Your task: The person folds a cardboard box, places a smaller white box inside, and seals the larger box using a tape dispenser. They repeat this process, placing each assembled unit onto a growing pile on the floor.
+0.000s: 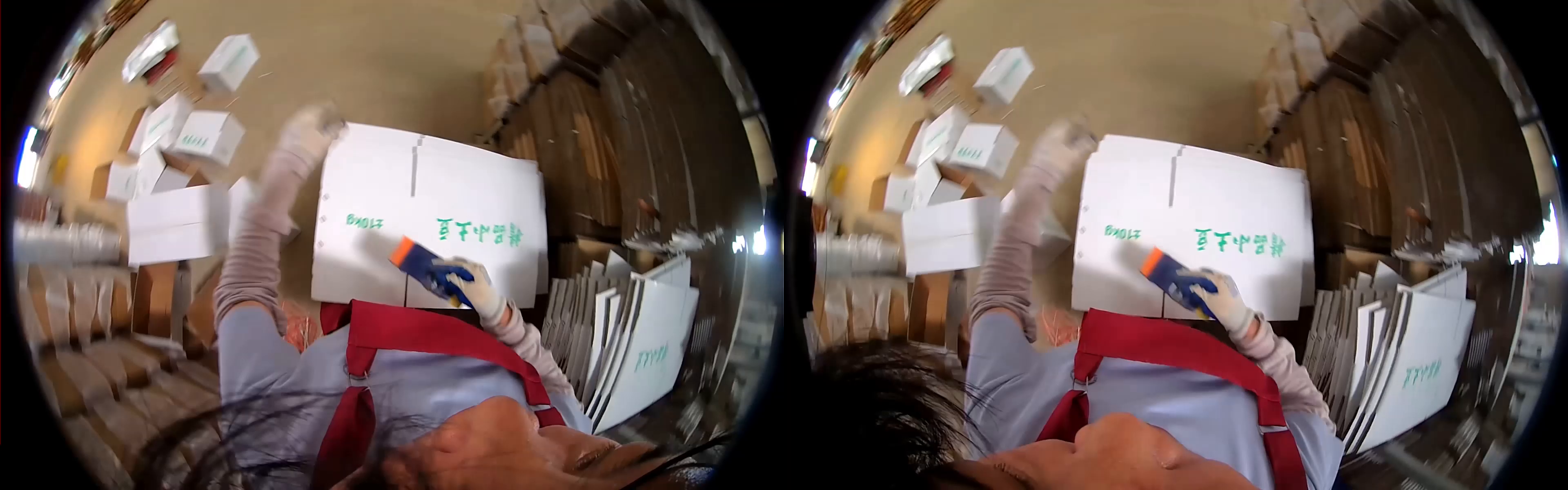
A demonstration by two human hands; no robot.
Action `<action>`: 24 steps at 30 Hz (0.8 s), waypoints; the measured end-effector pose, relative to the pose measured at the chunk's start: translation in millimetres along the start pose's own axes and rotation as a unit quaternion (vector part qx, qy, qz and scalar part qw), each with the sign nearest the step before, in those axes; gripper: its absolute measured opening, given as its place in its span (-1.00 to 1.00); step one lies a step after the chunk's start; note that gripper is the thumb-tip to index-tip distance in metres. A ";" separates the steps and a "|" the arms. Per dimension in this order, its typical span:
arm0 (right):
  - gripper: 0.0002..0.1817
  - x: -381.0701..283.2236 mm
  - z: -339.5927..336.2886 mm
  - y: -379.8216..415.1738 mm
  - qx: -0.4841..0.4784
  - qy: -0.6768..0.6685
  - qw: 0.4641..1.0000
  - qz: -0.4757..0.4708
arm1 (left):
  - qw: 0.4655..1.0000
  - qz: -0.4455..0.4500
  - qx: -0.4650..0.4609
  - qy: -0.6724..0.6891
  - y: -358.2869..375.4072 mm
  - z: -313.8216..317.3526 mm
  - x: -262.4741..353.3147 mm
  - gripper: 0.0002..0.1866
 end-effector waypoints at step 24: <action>-0.68 -67.9 -164.3 264.8 0.522 -0.131 0.824 -0.178 | 0.869 0.230 -0.429 -0.090 4.2 -23.8 309.0 -0.48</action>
Point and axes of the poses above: each hand's wrist, its own y-axis away from the middle knuckle, its own z-axis out of the palm, x = y × z, the point moved 3 cm from there along -y, towards the middle knuckle, and after that the axes turned 2 degrees about z, right-handed, at the moved point
